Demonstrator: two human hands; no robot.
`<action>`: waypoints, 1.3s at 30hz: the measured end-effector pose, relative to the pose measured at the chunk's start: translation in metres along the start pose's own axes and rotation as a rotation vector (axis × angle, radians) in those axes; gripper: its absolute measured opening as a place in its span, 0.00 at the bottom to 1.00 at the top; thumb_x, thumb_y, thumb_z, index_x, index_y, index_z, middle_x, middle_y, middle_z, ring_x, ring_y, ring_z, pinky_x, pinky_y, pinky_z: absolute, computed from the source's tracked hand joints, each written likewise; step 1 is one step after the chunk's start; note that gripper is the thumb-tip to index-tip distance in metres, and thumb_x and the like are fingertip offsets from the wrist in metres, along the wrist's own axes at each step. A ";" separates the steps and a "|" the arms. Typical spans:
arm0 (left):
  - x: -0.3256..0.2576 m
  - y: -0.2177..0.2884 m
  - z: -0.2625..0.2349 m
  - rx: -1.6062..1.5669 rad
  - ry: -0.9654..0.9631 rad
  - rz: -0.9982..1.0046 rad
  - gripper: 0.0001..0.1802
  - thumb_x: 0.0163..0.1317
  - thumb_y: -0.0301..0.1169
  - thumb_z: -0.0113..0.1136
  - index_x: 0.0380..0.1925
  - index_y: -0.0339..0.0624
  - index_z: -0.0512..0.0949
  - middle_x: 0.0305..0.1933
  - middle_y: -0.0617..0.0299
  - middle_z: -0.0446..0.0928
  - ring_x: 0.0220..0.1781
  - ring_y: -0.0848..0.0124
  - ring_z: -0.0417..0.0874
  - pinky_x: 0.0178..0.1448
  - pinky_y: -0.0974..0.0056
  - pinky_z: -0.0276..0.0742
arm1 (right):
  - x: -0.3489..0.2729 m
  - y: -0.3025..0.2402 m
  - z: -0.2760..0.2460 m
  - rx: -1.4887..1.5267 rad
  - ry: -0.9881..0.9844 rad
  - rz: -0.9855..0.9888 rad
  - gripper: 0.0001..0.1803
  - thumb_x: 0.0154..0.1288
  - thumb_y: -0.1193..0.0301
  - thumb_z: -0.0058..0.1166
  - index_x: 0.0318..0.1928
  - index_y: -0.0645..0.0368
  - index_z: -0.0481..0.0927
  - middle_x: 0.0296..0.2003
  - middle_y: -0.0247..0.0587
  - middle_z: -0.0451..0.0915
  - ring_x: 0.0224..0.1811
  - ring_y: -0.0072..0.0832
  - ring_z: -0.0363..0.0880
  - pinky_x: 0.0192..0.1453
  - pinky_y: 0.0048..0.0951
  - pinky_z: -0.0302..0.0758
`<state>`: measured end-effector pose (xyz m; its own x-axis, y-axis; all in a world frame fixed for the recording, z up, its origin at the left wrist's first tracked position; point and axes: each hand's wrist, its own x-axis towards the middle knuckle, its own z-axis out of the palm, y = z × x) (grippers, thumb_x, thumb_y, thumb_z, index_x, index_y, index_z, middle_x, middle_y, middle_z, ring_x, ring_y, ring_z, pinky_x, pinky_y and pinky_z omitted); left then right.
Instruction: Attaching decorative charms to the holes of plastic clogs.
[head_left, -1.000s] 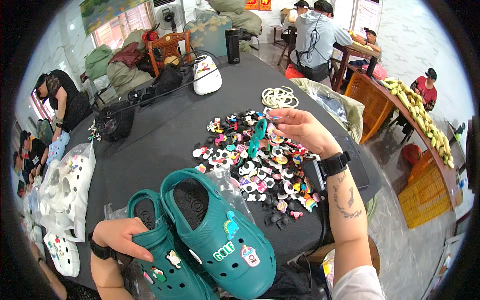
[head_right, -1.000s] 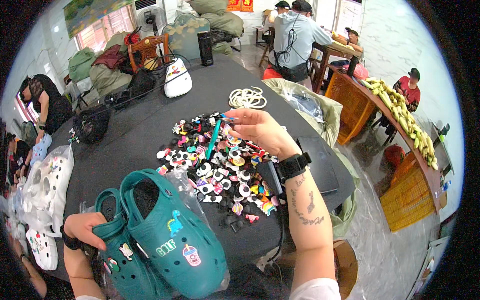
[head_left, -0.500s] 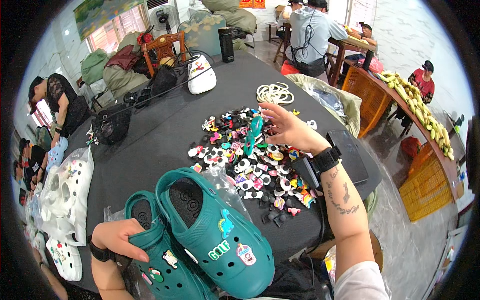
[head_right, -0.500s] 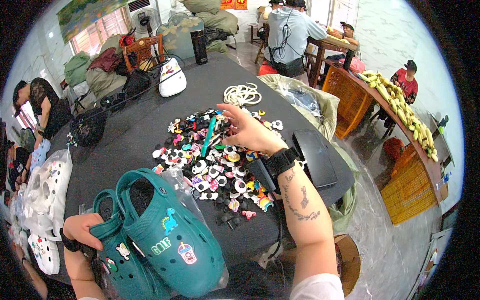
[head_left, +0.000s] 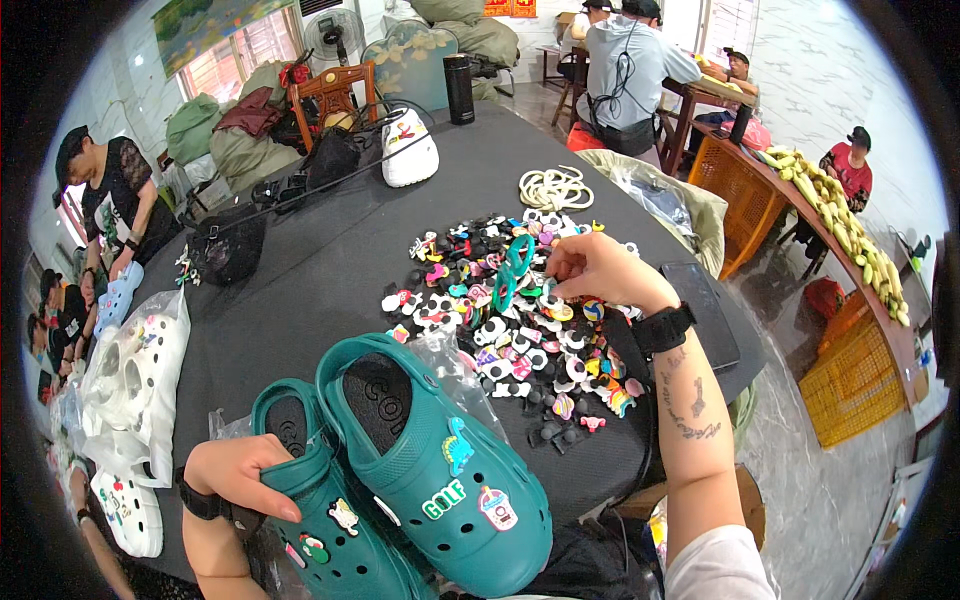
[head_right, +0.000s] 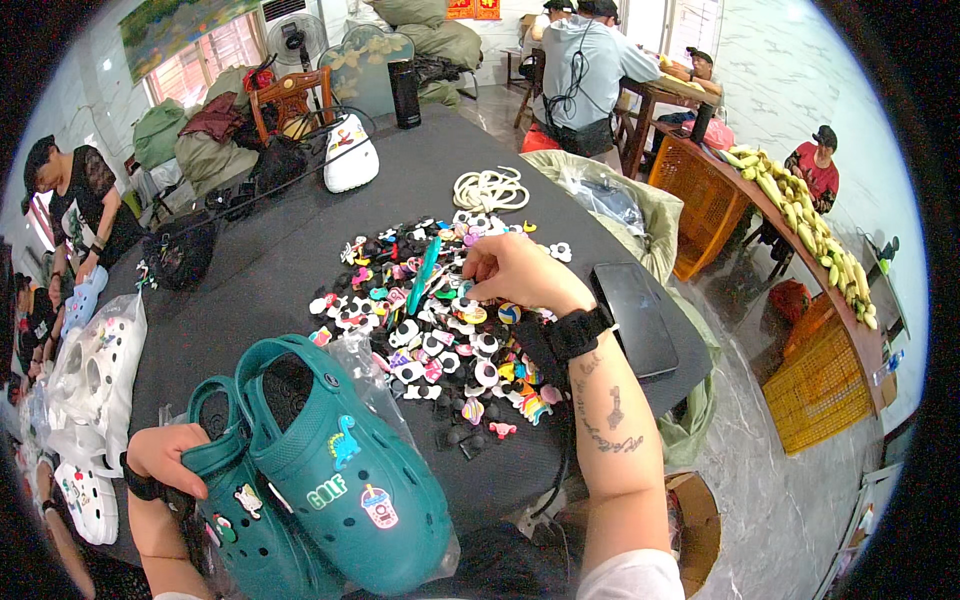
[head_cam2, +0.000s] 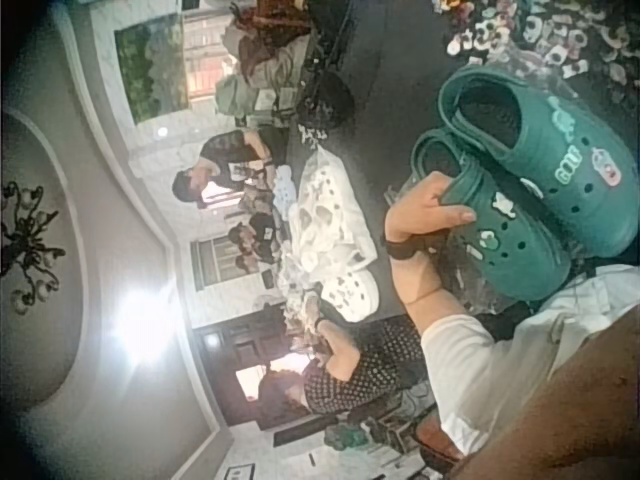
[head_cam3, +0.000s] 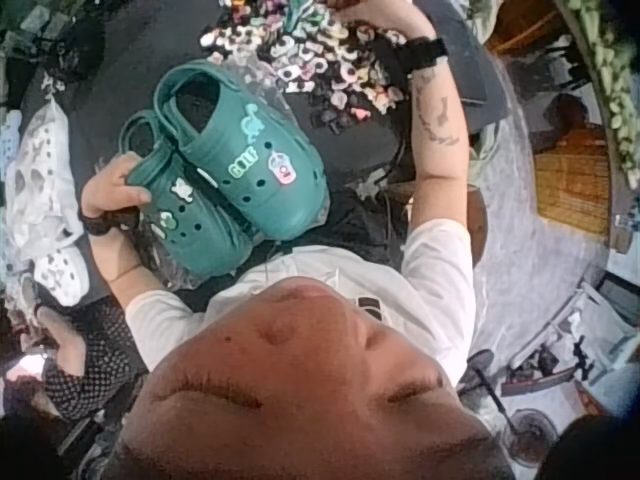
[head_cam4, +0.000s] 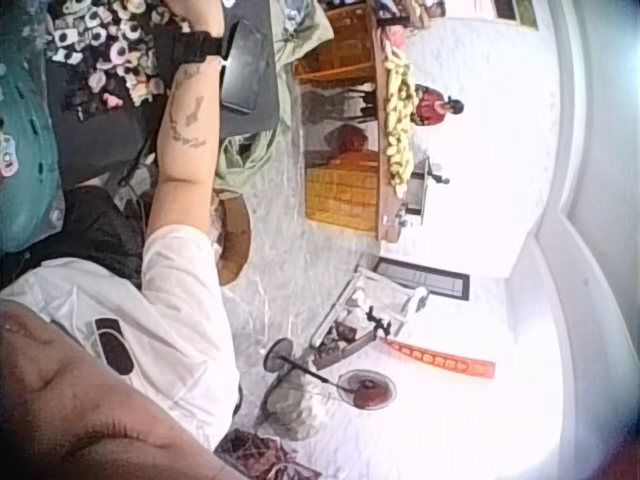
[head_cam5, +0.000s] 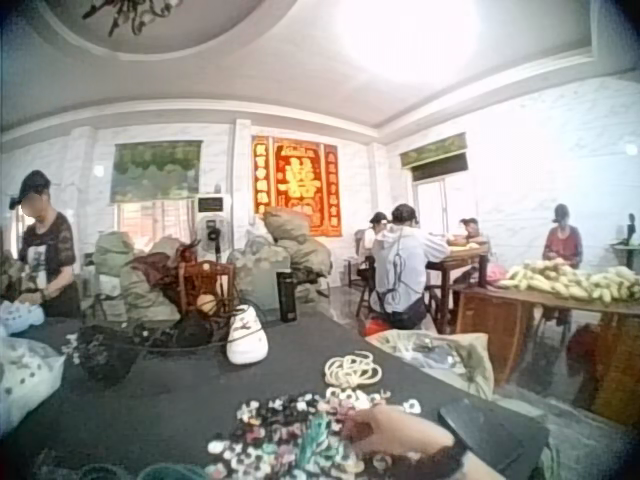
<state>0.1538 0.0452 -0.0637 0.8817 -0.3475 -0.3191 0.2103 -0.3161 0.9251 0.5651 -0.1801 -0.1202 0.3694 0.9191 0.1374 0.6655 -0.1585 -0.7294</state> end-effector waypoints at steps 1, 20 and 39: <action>0.000 0.000 0.000 0.027 -0.009 0.018 0.15 0.59 0.34 0.67 0.30 0.29 0.79 0.27 0.53 0.81 0.27 0.72 0.79 0.31 0.65 0.71 | 0.000 -0.001 0.000 0.016 -0.005 -0.032 0.11 0.49 0.74 0.67 0.33 0.64 0.81 0.26 0.38 0.81 0.28 0.24 0.78 0.36 0.26 0.75; 0.001 0.009 0.004 0.123 0.021 -0.138 0.18 0.61 0.39 0.65 0.26 0.33 0.76 0.19 0.64 0.72 0.25 0.82 0.66 0.27 0.66 0.66 | -0.005 -0.025 -0.013 0.663 0.180 0.023 0.13 0.65 0.74 0.56 0.49 0.62 0.76 0.38 0.38 0.82 0.40 0.23 0.82 0.50 0.24 0.78; 0.000 0.024 0.028 0.209 0.247 -0.143 0.38 0.63 0.63 0.49 0.44 0.34 0.81 0.42 0.54 0.82 0.47 0.66 0.81 0.55 0.62 0.74 | -0.111 -0.185 0.027 0.347 -0.054 0.035 0.07 0.62 0.81 0.57 0.42 0.65 0.79 0.37 0.37 0.82 0.36 0.20 0.80 0.44 0.21 0.77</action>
<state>0.1473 0.0133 -0.0474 0.9305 -0.0707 -0.3594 0.2705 -0.5290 0.8044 0.3833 -0.2436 -0.0180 0.3467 0.9346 0.0794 0.3895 -0.0665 -0.9186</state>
